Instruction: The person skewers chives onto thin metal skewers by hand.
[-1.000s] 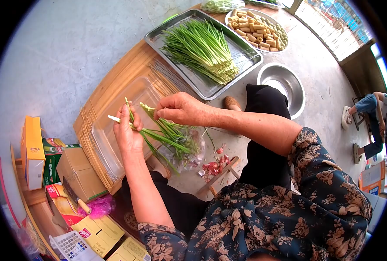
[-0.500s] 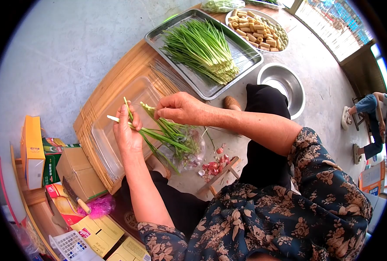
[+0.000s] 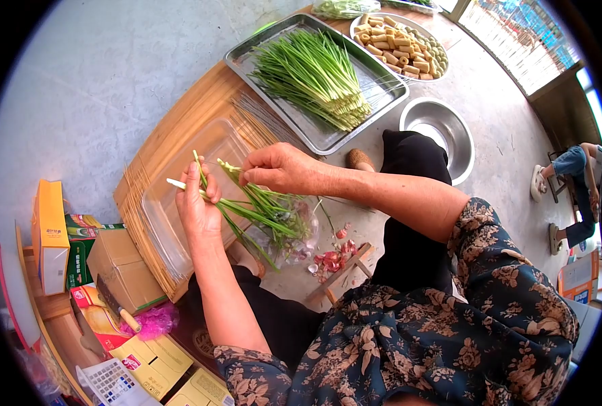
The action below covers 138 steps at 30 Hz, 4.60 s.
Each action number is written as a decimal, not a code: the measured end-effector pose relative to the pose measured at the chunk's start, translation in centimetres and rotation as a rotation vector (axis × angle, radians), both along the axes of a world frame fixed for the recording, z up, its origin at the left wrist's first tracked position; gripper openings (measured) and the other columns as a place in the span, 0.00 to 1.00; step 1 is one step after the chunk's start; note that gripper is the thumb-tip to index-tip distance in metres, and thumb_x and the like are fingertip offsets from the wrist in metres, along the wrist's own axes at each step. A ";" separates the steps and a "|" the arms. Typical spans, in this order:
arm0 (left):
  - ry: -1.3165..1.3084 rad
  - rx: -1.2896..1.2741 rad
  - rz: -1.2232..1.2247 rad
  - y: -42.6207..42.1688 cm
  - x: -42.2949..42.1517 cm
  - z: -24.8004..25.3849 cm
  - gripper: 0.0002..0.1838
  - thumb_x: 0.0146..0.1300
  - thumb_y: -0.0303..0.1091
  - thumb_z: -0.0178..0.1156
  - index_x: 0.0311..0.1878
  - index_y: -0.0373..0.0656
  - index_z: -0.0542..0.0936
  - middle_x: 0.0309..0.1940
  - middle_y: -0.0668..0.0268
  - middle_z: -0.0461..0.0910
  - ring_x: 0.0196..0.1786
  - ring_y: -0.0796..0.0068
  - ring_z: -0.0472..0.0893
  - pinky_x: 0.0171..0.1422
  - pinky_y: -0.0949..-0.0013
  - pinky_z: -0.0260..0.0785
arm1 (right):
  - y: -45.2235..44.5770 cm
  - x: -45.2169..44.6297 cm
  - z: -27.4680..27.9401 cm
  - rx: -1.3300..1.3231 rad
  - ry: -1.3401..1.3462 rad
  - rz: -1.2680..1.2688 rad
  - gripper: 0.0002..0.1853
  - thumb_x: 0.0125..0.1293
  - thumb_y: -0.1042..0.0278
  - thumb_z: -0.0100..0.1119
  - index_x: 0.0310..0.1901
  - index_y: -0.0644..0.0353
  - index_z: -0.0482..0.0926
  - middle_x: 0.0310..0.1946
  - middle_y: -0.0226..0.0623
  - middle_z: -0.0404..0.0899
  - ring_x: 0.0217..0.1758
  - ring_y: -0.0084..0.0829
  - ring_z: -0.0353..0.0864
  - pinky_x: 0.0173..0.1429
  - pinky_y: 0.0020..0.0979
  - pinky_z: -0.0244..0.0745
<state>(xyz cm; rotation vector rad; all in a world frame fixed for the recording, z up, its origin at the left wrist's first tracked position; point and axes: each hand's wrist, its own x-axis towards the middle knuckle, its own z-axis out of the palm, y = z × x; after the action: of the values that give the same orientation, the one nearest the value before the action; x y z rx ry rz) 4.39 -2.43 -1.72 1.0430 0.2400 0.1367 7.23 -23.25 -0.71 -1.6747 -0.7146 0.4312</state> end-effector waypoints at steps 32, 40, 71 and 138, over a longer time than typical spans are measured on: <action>0.141 1.283 -0.099 -3.9 -1.1 0.1 0.12 0.68 0.38 0.55 0.45 0.39 0.75 0.31 0.46 0.78 0.38 0.46 0.79 0.41 0.57 0.69 | 1.2 1.0 -1.3 0.101 0.063 -0.179 0.08 0.63 0.69 0.59 0.41 0.62 0.80 0.24 0.23 0.76 0.26 0.13 0.68 0.27 0.20 0.63; -0.059 1.202 -0.165 -4.3 -1.7 -0.4 0.15 0.64 0.35 0.58 0.50 0.38 0.72 0.38 0.43 0.79 0.46 0.40 0.78 0.43 0.51 0.70 | 1.5 0.8 -0.3 0.116 0.256 -0.148 0.06 0.60 0.71 0.60 0.36 0.62 0.81 0.22 0.27 0.77 0.24 0.15 0.70 0.26 0.22 0.64; -0.255 0.466 -0.042 -2.9 -0.4 1.6 0.13 0.67 0.36 0.60 0.49 0.39 0.75 0.38 0.71 0.77 0.41 0.83 0.73 0.51 0.76 0.65 | 0.1 0.2 2.3 0.131 0.263 0.025 0.12 0.73 0.60 0.50 0.42 0.59 0.79 0.16 0.19 0.63 0.18 0.12 0.58 0.21 0.20 0.51; 0.036 0.323 -0.375 -4.1 -1.9 1.0 0.13 0.67 0.35 0.59 0.50 0.39 0.73 0.24 0.75 0.68 0.22 0.87 0.65 0.24 0.82 0.57 | 0.7 3.7 -0.5 0.232 0.390 0.001 0.05 0.65 0.68 0.61 0.34 0.58 0.76 0.24 0.24 0.76 0.22 0.11 0.65 0.23 0.17 0.56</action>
<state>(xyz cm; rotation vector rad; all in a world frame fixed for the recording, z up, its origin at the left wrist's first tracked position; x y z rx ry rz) 2.48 -6.55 -0.74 1.3940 0.0512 -0.1888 10.95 -22.53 -1.18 -1.3211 -0.4564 0.6296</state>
